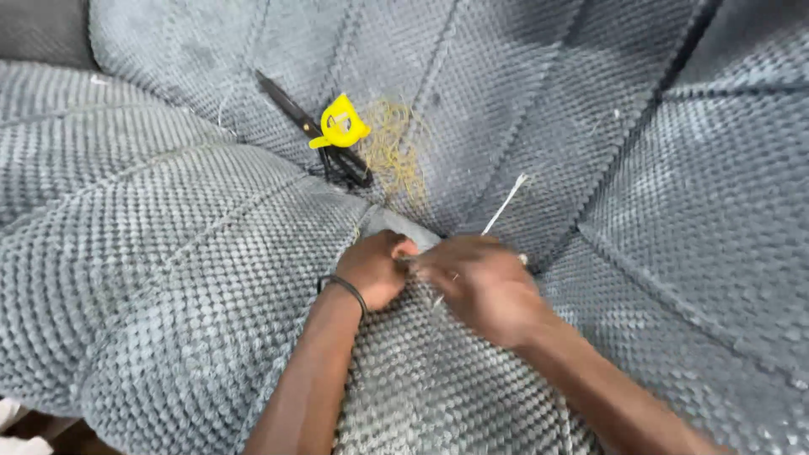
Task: Sewing and tufting a grey textured sofa cushion using a long needle and yellow thread
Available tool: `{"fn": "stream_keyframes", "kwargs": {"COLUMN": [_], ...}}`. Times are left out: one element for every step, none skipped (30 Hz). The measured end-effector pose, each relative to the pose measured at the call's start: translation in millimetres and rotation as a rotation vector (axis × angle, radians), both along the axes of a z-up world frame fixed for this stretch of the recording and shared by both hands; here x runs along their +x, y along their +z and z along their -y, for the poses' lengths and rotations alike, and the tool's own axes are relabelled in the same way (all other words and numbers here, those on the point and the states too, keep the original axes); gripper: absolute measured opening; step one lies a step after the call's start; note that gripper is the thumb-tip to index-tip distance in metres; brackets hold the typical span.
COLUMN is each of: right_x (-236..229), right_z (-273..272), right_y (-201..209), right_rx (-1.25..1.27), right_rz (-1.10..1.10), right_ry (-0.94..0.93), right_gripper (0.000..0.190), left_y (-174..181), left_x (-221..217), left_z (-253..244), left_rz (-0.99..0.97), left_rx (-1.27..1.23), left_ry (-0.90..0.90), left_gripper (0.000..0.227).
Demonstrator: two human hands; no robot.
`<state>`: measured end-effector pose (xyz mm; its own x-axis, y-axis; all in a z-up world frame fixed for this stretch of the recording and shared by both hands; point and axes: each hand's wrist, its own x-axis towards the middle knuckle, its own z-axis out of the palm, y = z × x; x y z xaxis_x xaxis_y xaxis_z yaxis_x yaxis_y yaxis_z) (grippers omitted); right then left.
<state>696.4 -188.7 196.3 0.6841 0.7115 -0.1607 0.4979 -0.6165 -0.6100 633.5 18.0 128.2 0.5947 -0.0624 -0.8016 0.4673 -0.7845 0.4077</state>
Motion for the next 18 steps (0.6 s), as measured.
{"fn": "stream_keyframes", "kwargs": {"right_x": [13.9, 22.3, 27.0, 31.7, 31.2, 30.6, 31.8, 39.4, 43.3, 46.9, 55.2, 63.2, 66.6, 66.3, 70.3, 74.4, 77.6, 80.6], "right_z": [8.9, 26.7, 46.2, 66.2, 86.6, 107.6, 125.2, 124.6, 122.1, 119.2, 120.9, 122.6, 125.2, 113.8, 104.5, 95.3, 92.7, 90.0], "right_y": [21.3, 11.7, 3.2, -5.8, -48.2, -90.7, -135.6, -152.9, -171.1, -189.9, -219.0, -248.5, -277.8, -279.2, -280.0, -280.4, -275.1, -269.3], "right_rx": [0.083, 0.09, 0.229, 0.37, 0.368, 0.401, 0.443, 0.449, 0.385, 0.321, 0.324, 0.038, -0.239, -0.239, -0.306, -0.372, -0.377, -0.361], "right_rz": [-0.202, -0.187, -0.299, -0.412, -0.405, -0.48, -0.562, -0.559, -0.555, -0.55, -0.553, -0.359, -0.174, -0.184, -0.117, -0.05, -0.052, -0.07], "right_ry": [-0.3, -0.297, -0.649, -1.0, -1.004, -1.143, -1.274, -1.272, -1.244, -1.214, -1.215, -1.047, -0.858, -0.856, -0.823, -0.789, -0.792, -0.724], "right_gripper": [0.024, 0.024, 0.021, 0.025, 0.025, 0.022, 0.02, 0.02, 0.016, 0.012, 0.012, 0.025, 0.043, 0.043, 0.04, 0.039, 0.039, 0.036], "left_y": [5.3, 2.3, 0.8, -1.2, 3.7, 8.3, 13.1, 11.3, 10.2, 8.5, 4.0, -0.9, -4.5, -4.8, -6.5, -7.9, 1.1, 10.6], "left_x": [1.6, 5.3, 4.3, 3.1, 4.2, 5.0, 5.8, 8.1, 7.6, 6.8, 8.3, 9.4, 7.1, 5.5, 8.0, 10.6, 14.3, 17.8], "left_z": [-3.6, -1.7, 2.1, 6.4, 6.5, 6.8, 4.1, 3.9, 2.1, 0.2, -2.2, -4.4, -5.4, -5.5, -5.0, -4.2, -3.6, -3.1], "left_rz": [0.013, 0.029, 0.039, 0.048, 0.052, 0.029, 0.009, 0.015, 0.028, 0.041, 0.04, 0.051, 0.054, 0.045, 0.04, 0.034, 0.031, 0.045], "left_rx": [-0.017, -0.012, -0.062, -0.111, -0.117, -0.101, -0.076, -0.072, -0.098, -0.124, -0.12, -0.119, -0.119, -0.115, -0.078, -0.042, -0.046, -0.078], "left_ry": [0.035, 0.036, 0.049, 0.062, 0.057, 0.043, 0.033, 0.032, 0.062, 0.092, 0.091, 0.087, 0.086, 0.087, 0.083, 0.079, 0.075, 0.117], "left_gripper": [0.033, 0.033, 0.034, 0.035, 0.035, 0.035, 0.035, 0.035, 0.037, 0.04, 0.04, 0.037, 0.035, 0.035, 0.036, 0.037, 0.037, 0.038]}}
